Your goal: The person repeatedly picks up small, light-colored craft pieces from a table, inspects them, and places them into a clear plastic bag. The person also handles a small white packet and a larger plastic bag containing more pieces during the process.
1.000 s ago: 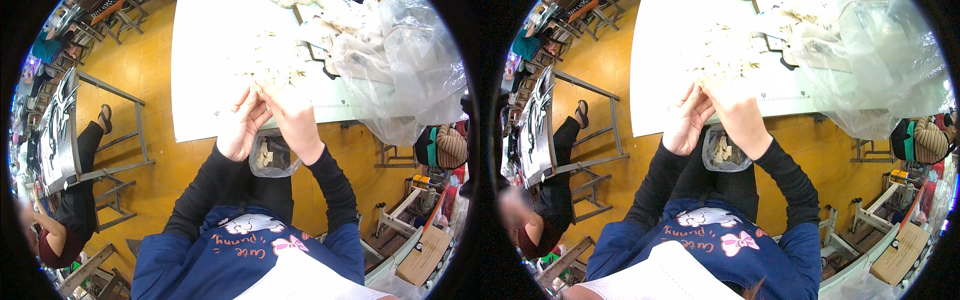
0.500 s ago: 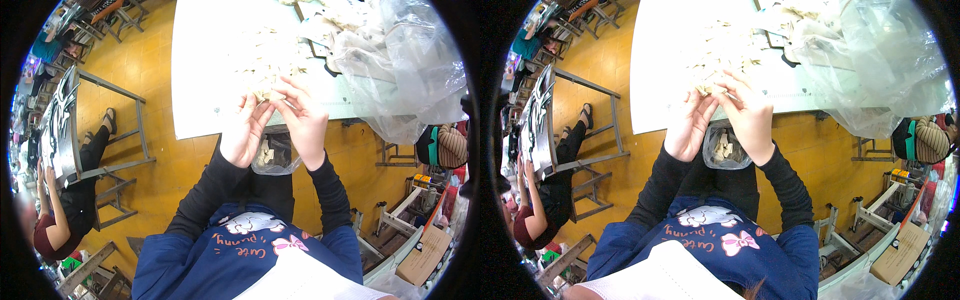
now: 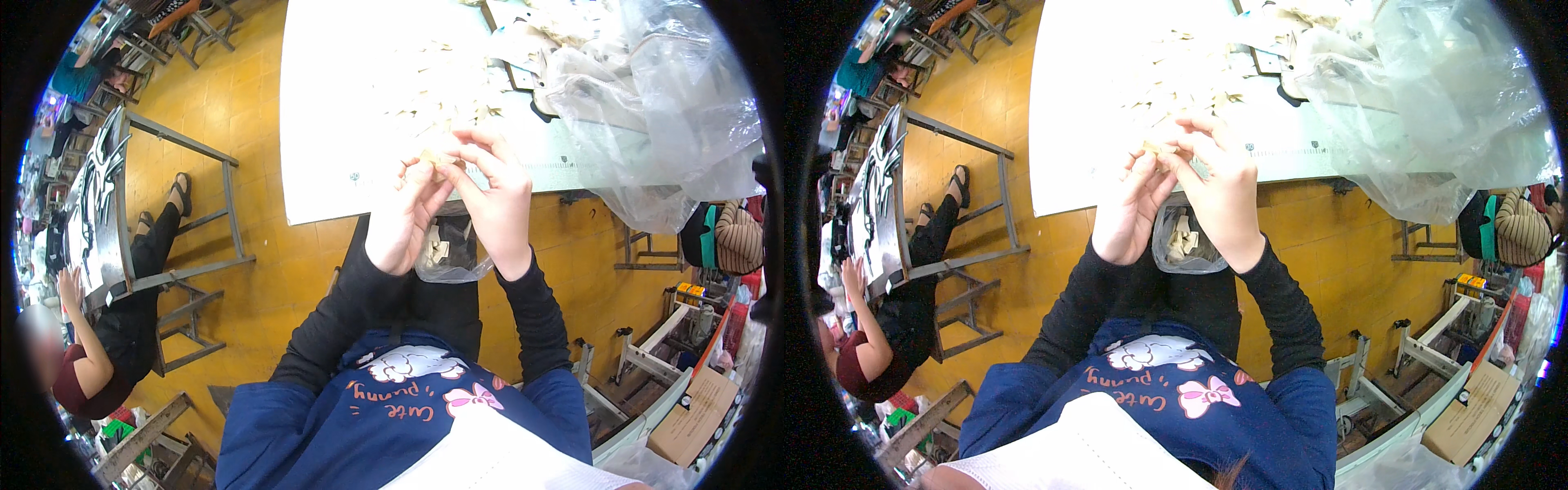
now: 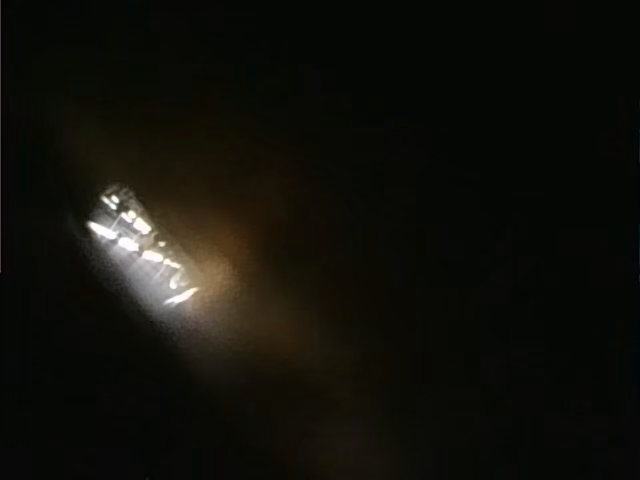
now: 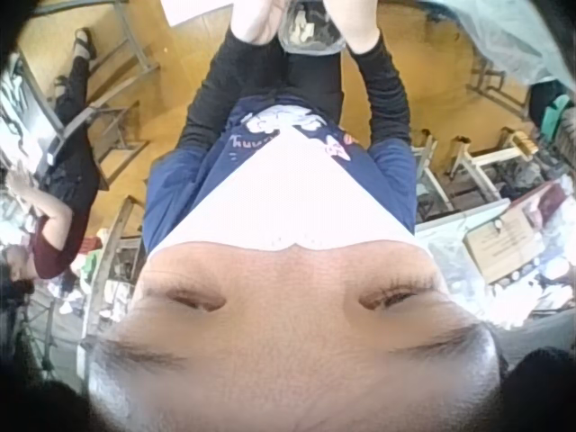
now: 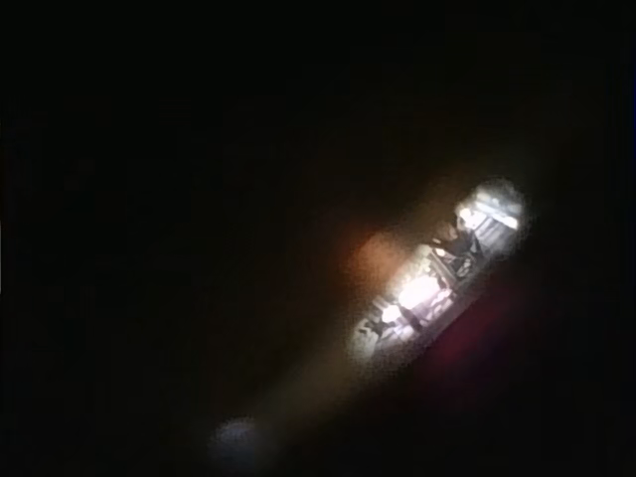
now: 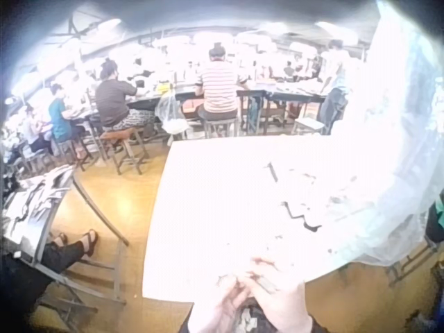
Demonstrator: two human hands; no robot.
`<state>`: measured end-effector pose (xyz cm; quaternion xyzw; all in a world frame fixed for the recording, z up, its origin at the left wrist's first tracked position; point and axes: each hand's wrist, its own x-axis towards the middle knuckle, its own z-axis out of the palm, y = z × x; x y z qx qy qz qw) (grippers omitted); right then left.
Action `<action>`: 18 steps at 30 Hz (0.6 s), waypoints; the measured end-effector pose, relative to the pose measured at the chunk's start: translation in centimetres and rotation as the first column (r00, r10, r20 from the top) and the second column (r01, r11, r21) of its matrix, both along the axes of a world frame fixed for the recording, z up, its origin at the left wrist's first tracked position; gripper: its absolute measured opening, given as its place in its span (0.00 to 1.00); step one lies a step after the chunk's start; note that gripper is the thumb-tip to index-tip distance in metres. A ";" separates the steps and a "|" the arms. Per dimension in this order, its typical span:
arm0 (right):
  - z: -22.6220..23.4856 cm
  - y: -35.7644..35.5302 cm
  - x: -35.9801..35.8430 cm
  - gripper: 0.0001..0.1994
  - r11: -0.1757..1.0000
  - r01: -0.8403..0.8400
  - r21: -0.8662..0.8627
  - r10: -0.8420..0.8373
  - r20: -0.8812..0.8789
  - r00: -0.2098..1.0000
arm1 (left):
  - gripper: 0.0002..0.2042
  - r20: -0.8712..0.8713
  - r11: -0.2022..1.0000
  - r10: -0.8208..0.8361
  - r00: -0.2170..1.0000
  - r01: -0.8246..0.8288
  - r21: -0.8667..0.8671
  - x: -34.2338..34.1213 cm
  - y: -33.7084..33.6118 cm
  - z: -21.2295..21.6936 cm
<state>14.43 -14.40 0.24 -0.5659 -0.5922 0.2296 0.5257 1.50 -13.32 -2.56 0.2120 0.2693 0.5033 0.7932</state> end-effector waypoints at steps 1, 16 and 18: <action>-0.1 0.2 0.0 0.09 0.999 0.038 0.021 -0.040 0.117 0.992 | 0.14 -0.011 1.000 0.020 1.000 -0.019 0.015 0.0 0.3 -0.1; 0.2 -0.9 1.0 0.11 0.991 -0.115 -0.063 0.112 -0.050 0.992 | 0.14 -0.194 0.991 -0.082 0.978 0.101 0.088 -2.0 0.7 0.3; -0.2 -1.5 1.0 0.10 0.988 -0.110 -0.109 0.090 -0.173 0.981 | 0.15 -0.198 0.993 -0.091 0.976 0.105 0.061 -2.2 0.1 0.2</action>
